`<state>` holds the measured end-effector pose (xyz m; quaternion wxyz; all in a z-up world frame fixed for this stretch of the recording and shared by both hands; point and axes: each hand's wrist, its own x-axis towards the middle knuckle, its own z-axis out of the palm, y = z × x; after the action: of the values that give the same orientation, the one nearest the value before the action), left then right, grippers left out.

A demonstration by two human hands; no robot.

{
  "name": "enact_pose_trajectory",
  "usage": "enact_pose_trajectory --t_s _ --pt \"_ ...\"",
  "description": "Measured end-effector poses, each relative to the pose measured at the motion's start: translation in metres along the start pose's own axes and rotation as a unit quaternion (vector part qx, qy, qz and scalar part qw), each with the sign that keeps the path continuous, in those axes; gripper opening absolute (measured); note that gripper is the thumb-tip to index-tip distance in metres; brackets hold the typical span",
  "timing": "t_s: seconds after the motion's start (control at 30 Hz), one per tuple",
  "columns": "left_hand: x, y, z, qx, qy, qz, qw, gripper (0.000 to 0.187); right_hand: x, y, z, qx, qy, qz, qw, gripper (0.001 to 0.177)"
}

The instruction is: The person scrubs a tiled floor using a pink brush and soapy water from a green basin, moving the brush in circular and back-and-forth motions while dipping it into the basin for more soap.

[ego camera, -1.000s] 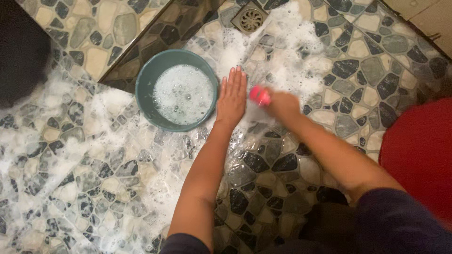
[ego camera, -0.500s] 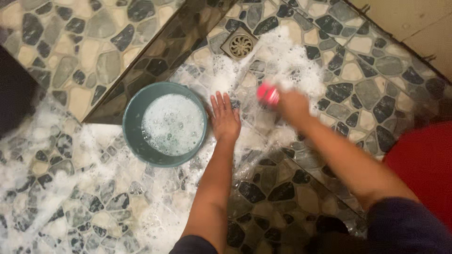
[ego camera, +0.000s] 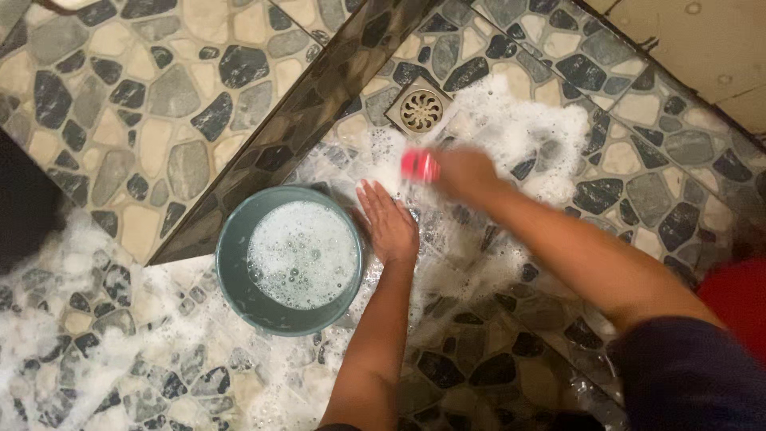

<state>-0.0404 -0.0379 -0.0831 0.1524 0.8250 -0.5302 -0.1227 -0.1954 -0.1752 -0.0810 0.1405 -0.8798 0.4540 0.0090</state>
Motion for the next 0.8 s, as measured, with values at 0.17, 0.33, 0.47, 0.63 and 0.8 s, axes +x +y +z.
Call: enact_pose_trajectory --t_s 0.17,0.33,0.47,0.63,0.8 --pt "0.008 -0.001 0.006 -0.058 0.015 -0.003 0.998 0.062 0.099 0.057 -0.054 0.024 0.158 0.183 0.970 0.051" --pt "0.012 0.004 0.001 -0.003 -0.003 -0.019 1.000 0.063 0.075 -0.035 -0.033 0.038 -0.006 0.094 0.995 0.047" --pt "0.017 0.000 0.006 0.070 -0.074 -0.039 0.994 0.060 0.070 -0.068 -0.013 -0.019 -0.014 -0.026 0.999 0.063" --pt "0.016 -0.006 0.017 0.011 0.019 -0.022 1.000 0.065 0.142 0.038 -0.043 0.092 0.145 0.193 0.966 0.041" --pt "0.018 -0.004 0.013 0.037 0.004 -0.030 0.999 0.064 0.168 -0.008 -0.033 0.054 0.143 0.153 0.976 0.035"
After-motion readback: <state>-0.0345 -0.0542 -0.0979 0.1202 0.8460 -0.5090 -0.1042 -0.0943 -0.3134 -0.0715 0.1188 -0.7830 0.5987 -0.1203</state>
